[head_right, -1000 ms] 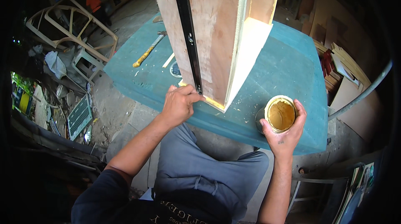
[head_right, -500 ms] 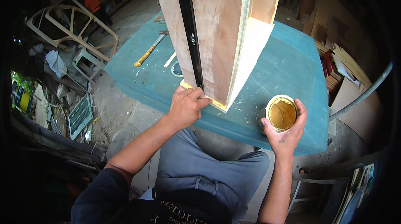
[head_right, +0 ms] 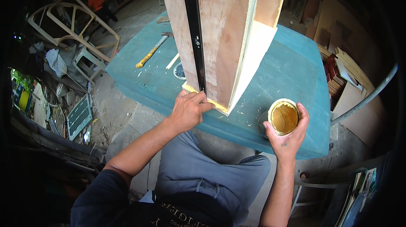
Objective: The person positions a wooden drawer box upright on the table, opens a can of adhesive paste, and applies the paste along the bottom edge of the drawer using a small stick and their fingers.
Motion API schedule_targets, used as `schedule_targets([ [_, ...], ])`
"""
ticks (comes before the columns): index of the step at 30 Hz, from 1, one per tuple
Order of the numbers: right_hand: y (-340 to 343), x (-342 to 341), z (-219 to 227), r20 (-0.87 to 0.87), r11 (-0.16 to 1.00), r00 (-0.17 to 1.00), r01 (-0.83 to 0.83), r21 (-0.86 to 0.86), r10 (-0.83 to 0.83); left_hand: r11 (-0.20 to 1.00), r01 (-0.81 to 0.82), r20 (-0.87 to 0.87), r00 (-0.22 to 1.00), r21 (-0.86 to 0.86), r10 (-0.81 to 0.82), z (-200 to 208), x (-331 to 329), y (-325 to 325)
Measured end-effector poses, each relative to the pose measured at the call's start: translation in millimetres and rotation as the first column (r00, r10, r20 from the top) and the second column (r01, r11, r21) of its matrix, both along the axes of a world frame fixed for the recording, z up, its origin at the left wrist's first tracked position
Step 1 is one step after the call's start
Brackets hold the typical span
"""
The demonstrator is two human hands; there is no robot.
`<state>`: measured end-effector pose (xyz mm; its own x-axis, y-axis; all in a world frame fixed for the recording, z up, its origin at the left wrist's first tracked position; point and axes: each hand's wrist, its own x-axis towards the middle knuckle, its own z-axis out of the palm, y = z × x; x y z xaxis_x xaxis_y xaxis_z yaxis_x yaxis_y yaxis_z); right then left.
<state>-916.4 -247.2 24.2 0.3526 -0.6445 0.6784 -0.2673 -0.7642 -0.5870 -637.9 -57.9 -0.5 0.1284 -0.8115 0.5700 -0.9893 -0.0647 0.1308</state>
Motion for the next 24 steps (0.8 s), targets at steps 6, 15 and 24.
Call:
schedule_targets([
  [6,-0.2,1.2,-0.2,0.009,1.000,1.000,-0.016,0.011,0.016,1.000,-0.015,0.000,1.000,-0.003,0.015,3.9,0.8,-1.3],
  [15,-2.0,-2.3,-3.2,0.009,1.000,1.000,-0.023,-0.006,0.024,0.983,-0.176,-0.165,0.972,-0.057,0.165,-0.8,10.7,33.4],
  [24,-3.4,-1.3,-2.0,0.010,1.000,1.000,-0.016,0.025,0.015,0.964,-0.234,-0.048,0.972,-0.123,0.230,13.6,11.3,33.9],
])
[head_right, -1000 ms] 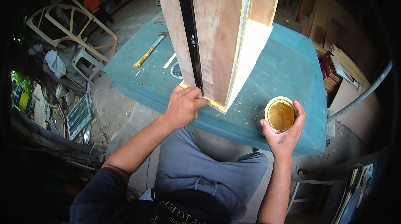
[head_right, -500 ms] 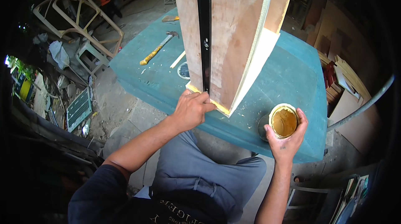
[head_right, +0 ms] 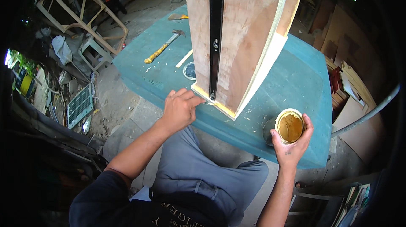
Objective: The person positions a wooden drawer box upright on the table, opens a can of adhesive paste, and applies the paste along the bottom edge of the drawer using a small stick and their fingers.
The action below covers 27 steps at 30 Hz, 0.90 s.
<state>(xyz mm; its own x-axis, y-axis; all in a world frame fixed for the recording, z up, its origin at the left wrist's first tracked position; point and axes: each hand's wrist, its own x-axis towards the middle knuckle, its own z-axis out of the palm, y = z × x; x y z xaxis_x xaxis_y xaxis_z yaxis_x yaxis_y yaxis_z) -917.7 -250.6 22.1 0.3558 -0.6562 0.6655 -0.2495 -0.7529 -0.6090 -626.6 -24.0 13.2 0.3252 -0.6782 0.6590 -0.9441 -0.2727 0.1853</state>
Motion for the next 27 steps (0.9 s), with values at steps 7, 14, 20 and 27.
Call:
schedule_targets([
  [7,1.6,0.5,-0.6,0.014,1.000,1.000,-0.015,-0.015,0.016,0.985,0.129,0.115,0.983,0.111,-0.142,9.9,22.4,-12.2],
  [14,2.5,0.0,-0.2,0.009,1.000,1.000,-0.010,-0.013,0.010,0.979,0.193,0.243,0.949,0.067,-0.203,5.7,27.0,-18.8],
  [20,3.4,1.1,1.9,0.006,1.000,1.000,-0.018,-0.004,0.018,0.982,0.180,0.151,0.971,0.047,-0.185,-7.0,26.9,-19.0],
  [27,2.7,-0.8,-1.4,-0.002,1.000,1.000,-0.001,-0.019,0.001,0.985,0.159,-0.025,0.987,-0.065,-0.161,-11.0,25.9,-11.6],
])
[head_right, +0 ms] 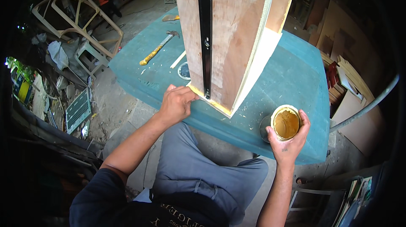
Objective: The person positions a wooden drawer box upright on the table, opens a can of adhesive paste, and applies the paste along the bottom edge of the drawer using a small stick and their fingers.
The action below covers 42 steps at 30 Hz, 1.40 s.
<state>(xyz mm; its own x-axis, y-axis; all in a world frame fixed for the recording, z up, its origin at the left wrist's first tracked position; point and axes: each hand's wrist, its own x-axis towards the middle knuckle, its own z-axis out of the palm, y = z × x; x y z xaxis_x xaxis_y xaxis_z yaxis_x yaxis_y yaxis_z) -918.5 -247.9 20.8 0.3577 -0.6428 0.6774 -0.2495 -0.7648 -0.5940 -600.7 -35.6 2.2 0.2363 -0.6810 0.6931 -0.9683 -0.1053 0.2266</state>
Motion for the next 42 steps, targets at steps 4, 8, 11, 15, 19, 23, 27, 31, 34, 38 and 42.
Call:
schedule_targets([
  [4,1.5,2.1,3.3,-0.005,1.000,1.000,0.004,0.011,-0.004,0.998,-0.055,0.092,0.994,0.014,0.054,1.3,-3.3,1.4],
  [8,0.5,1.4,1.6,0.004,1.000,1.000,-0.003,0.009,0.003,0.999,-0.024,0.049,0.999,0.022,0.023,-3.4,-8.9,1.8],
  [11,0.2,0.8,1.0,0.003,1.000,1.000,0.001,0.001,-0.001,0.999,0.023,-0.009,1.000,0.033,-0.022,-2.9,-16.0,1.3],
  [15,1.9,2.5,1.6,-0.002,1.000,1.000,0.006,-0.008,-0.006,1.000,0.023,-0.024,0.999,0.002,-0.023,-0.4,-17.6,-3.3],
  [19,1.6,1.5,0.3,-0.002,1.000,1.000,0.005,-0.016,-0.005,0.999,0.048,0.016,0.999,0.022,-0.048,-6.5,-24.9,-13.3],
  [23,3.2,2.3,0.7,-0.004,1.000,1.000,0.017,-0.019,-0.017,0.992,0.120,-0.046,0.992,0.039,-0.118,-2.6,-35.8,-16.1],
  [27,2.2,-0.9,-1.9,0.011,1.000,1.000,0.016,-0.027,-0.015,0.992,0.126,-0.199,0.973,0.014,-0.121,21.8,-45.0,-16.4],
  [31,9.0,3.4,0.9,-0.020,0.993,1.000,0.020,-0.119,-0.023,0.978,0.198,-0.419,0.884,-0.072,-0.209,47.9,-66.6,-21.4],
  [34,10.2,3.9,0.7,-0.040,0.990,0.999,-0.011,-0.141,0.005,0.958,0.278,-0.258,0.922,-0.075,-0.288,62.3,-84.2,-35.1],
  [38,10.7,5.9,2.3,-0.020,0.988,0.999,-0.030,-0.152,0.027,0.924,0.372,0.072,0.928,-0.089,-0.366,73.6,-116.3,-69.7],
  [42,13.6,8.9,0.7,-0.008,0.986,1.000,-0.011,-0.167,0.010,0.917,0.392,0.216,0.891,0.071,-0.398,71.6,-132.0,-88.7],
])
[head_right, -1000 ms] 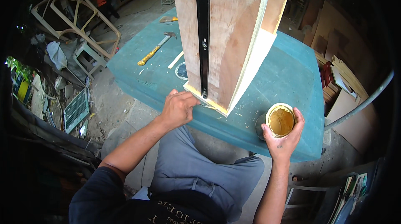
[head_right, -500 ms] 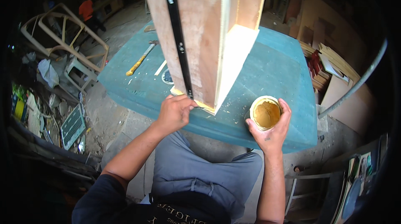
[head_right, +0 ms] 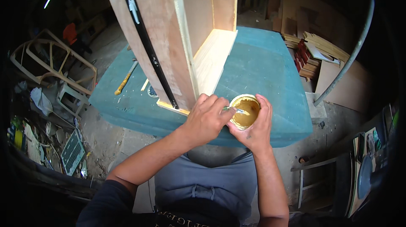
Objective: The person positions a wooden drawer box upright on the table, opens a can of adhesive paste, and applies the paste along the bottom edge of the drawer using a small stick and their fingers.
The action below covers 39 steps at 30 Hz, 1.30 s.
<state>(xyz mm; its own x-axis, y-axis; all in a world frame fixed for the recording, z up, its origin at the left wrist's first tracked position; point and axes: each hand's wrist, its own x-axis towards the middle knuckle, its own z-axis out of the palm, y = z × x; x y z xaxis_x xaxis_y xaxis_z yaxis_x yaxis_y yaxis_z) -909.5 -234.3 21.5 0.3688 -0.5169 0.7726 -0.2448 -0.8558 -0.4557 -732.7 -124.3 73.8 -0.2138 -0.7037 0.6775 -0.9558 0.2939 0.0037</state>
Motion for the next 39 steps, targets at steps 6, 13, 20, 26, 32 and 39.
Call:
schedule_targets([
  [6,-2.4,-0.9,-1.3,0.023,1.000,1.000,0.005,-0.007,-0.005,0.997,-0.015,0.192,0.981,0.071,0.001,13.8,10.7,8.4],
  [13,3.5,3.2,2.9,-0.012,0.998,1.000,-0.011,-0.057,0.010,0.984,-0.102,0.305,0.951,0.144,0.054,48.7,13.4,21.7],
  [20,9.6,8.1,3.4,-0.021,0.995,1.000,0.012,-0.096,-0.014,0.981,-0.122,0.401,0.915,0.153,0.051,75.7,8.7,5.2],
  [26,16.3,14.5,4.3,-0.031,0.995,1.000,-0.001,-0.096,-0.001,0.947,-0.170,0.539,0.842,0.274,-0.004,85.2,-0.3,-17.6],
  [32,19.8,13.4,5.7,-0.037,0.992,0.999,-0.015,-0.122,0.010,0.836,-0.159,0.413,0.906,0.525,-0.087,99.1,-5.2,-23.2],
  [39,13.3,14.6,0.0,0.016,0.996,1.000,0.022,-0.089,-0.020,0.767,-0.089,0.228,0.971,0.636,-0.076,65.7,1.4,-28.0],
])
